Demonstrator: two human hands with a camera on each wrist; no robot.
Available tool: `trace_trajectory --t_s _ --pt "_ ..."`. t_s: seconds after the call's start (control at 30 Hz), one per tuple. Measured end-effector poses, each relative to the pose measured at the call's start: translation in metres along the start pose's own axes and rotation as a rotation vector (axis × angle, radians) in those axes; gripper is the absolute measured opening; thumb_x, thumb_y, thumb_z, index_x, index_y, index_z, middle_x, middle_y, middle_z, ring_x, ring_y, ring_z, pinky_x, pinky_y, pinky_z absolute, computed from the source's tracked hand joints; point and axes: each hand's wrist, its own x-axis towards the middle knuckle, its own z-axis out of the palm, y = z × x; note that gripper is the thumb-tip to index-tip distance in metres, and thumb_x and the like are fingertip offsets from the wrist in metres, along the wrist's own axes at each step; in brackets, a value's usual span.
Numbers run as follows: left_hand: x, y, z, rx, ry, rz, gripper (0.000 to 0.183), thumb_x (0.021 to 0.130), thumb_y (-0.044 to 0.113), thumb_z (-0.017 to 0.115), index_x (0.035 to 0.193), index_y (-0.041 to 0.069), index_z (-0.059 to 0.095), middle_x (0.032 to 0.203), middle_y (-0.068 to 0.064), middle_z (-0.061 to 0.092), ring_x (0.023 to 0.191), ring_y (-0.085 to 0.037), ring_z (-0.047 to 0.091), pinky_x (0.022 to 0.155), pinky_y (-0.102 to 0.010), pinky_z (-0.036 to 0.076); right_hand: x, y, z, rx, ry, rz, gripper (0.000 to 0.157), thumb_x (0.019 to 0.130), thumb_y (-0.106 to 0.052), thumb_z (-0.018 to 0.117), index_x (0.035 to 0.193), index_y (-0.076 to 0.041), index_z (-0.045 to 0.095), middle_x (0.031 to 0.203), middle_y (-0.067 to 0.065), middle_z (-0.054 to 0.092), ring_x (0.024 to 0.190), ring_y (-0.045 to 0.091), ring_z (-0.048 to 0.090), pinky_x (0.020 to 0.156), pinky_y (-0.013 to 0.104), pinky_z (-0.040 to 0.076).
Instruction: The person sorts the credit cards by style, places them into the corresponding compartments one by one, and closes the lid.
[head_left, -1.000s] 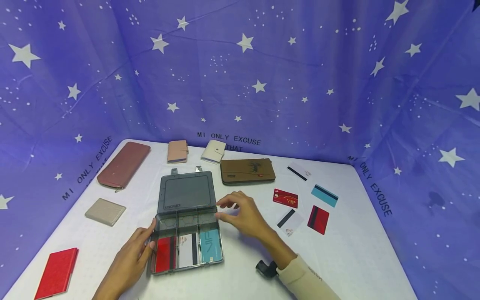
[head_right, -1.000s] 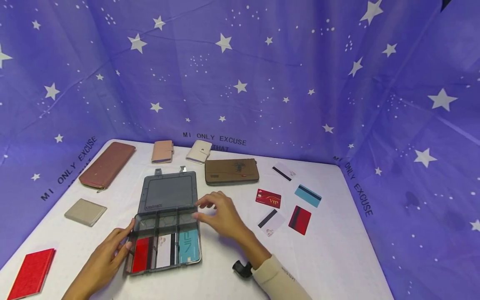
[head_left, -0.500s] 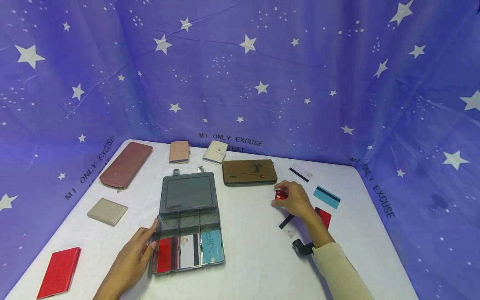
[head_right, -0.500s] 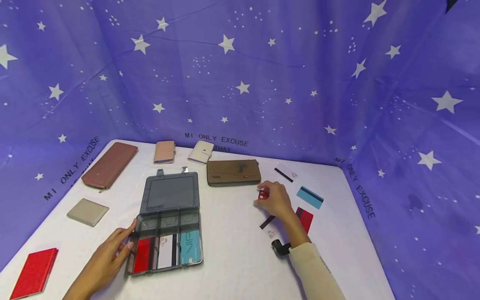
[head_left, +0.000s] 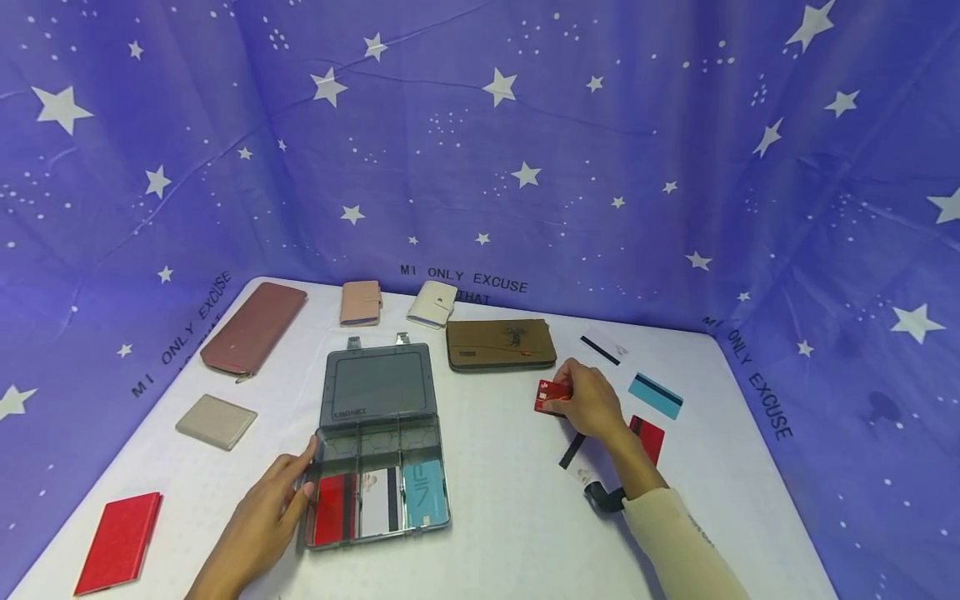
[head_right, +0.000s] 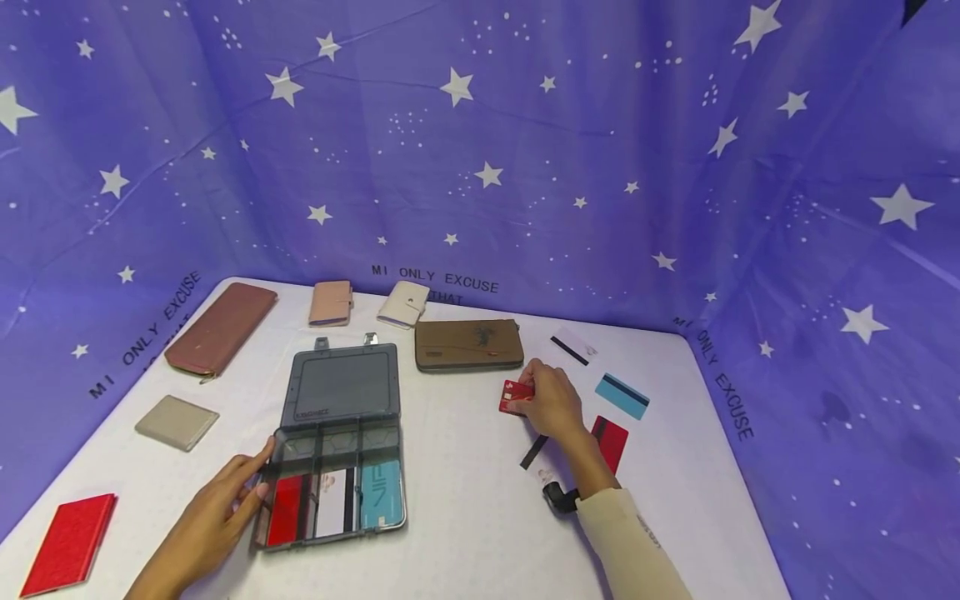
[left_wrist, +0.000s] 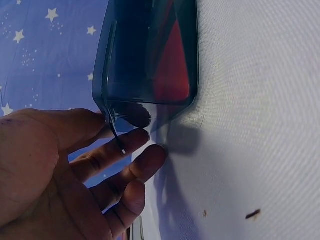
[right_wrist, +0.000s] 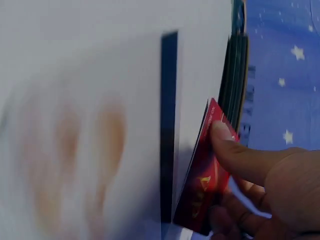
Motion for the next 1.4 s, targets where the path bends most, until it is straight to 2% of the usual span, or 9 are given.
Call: trace_trajectory --t_s 0.17,0.33,0.43,0.67,0.9,1.03,1.1,1.27,1.4 --pt "0.001 0.001 0.001 0.006 -0.013 -0.012 0.061 0.095 0.009 0.066 0.151 0.012 0.043 0.109 0.002 0.058 0.068 0.004 0.039 0.059 -0.021 0.035 -0.01 -0.025 0.011 0.06 0.0 -0.131 0.031 0.088 -0.022 0.077 0.114 -0.022 0.059 0.092 0.0 0.063 0.083 0.02 0.055 0.073 0.036 0.042" --pt "0.001 0.003 0.001 0.009 -0.019 -0.023 0.061 0.095 0.009 0.066 0.151 0.012 0.043 0.109 0.001 0.058 0.069 0.003 0.04 0.059 -0.022 0.036 -0.023 -0.055 0.016 0.165 -0.07 -0.289 0.041 0.095 -0.015 0.068 0.13 -0.032 0.056 0.089 -0.005 0.061 0.073 0.015 0.053 0.065 0.028 0.046" --pt "0.001 0.003 0.001 0.012 -0.017 -0.023 0.061 0.095 0.009 0.066 0.152 0.013 0.043 0.11 0.001 0.058 0.069 0.003 0.04 0.06 -0.022 0.035 -0.031 -0.072 0.019 0.261 -0.075 -0.355 0.042 0.094 -0.013 0.069 0.129 -0.034 0.059 0.086 -0.006 0.061 0.065 0.014 0.054 0.057 0.025 0.048" --pt "0.0 0.003 0.001 0.02 -0.005 -0.012 0.061 0.095 0.009 0.065 0.152 0.013 0.043 0.113 0.001 0.059 0.069 0.004 0.04 0.06 -0.022 0.036 -0.049 -0.113 0.033 0.518 -0.124 -0.385 0.04 0.083 -0.018 0.08 0.12 -0.029 0.068 0.076 -0.009 0.068 0.057 0.013 0.058 0.052 0.026 0.048" --pt "0.0 0.002 0.0 0.022 0.003 -0.01 0.061 0.095 0.009 0.066 0.152 0.013 0.043 0.114 0.001 0.059 0.07 0.004 0.041 0.061 -0.023 0.036 -0.067 -0.156 0.057 0.649 -0.208 -0.442 0.039 0.081 -0.025 0.08 0.118 -0.028 0.069 0.076 -0.011 0.072 0.058 0.015 0.061 0.056 0.026 0.052" --pt "0.001 0.003 0.0 0.025 -0.003 -0.016 0.062 0.095 0.009 0.066 0.152 0.013 0.043 0.114 0.001 0.06 0.072 0.003 0.043 0.063 -0.024 0.038 -0.075 -0.177 0.075 0.665 -0.206 -0.524 0.036 0.082 -0.027 0.079 0.116 -0.021 0.07 0.078 -0.008 0.073 0.058 0.014 0.064 0.056 0.022 0.054" --pt "0.001 0.003 0.0 0.025 -0.002 -0.014 0.062 0.095 0.008 0.066 0.152 0.013 0.043 0.115 0.0 0.06 0.073 0.002 0.045 0.063 -0.024 0.039 -0.078 -0.187 0.083 0.637 -0.182 -0.559 0.035 0.081 -0.028 0.079 0.114 -0.019 0.07 0.078 -0.009 0.073 0.057 0.009 0.063 0.055 0.019 0.053" --pt "0.002 0.003 0.0 0.04 0.013 0.003 0.062 0.094 0.007 0.067 0.151 0.012 0.044 0.116 0.0 0.061 0.075 0.002 0.048 0.064 -0.025 0.042 -0.081 -0.206 0.102 0.506 -0.079 -0.621 0.034 0.079 -0.033 0.08 0.11 -0.02 0.072 0.077 -0.011 0.073 0.052 -0.009 0.053 0.048 0.012 0.045" --pt "0.001 0.003 0.0 0.046 0.033 0.032 0.061 0.093 0.006 0.067 0.15 0.01 0.045 0.114 0.0 0.062 0.074 0.003 0.048 0.064 -0.026 0.043 -0.083 -0.218 0.112 0.38 0.033 -0.688 0.035 0.078 -0.035 0.081 0.107 -0.02 0.072 0.077 -0.012 0.074 0.05 -0.01 0.046 0.044 0.008 0.035"
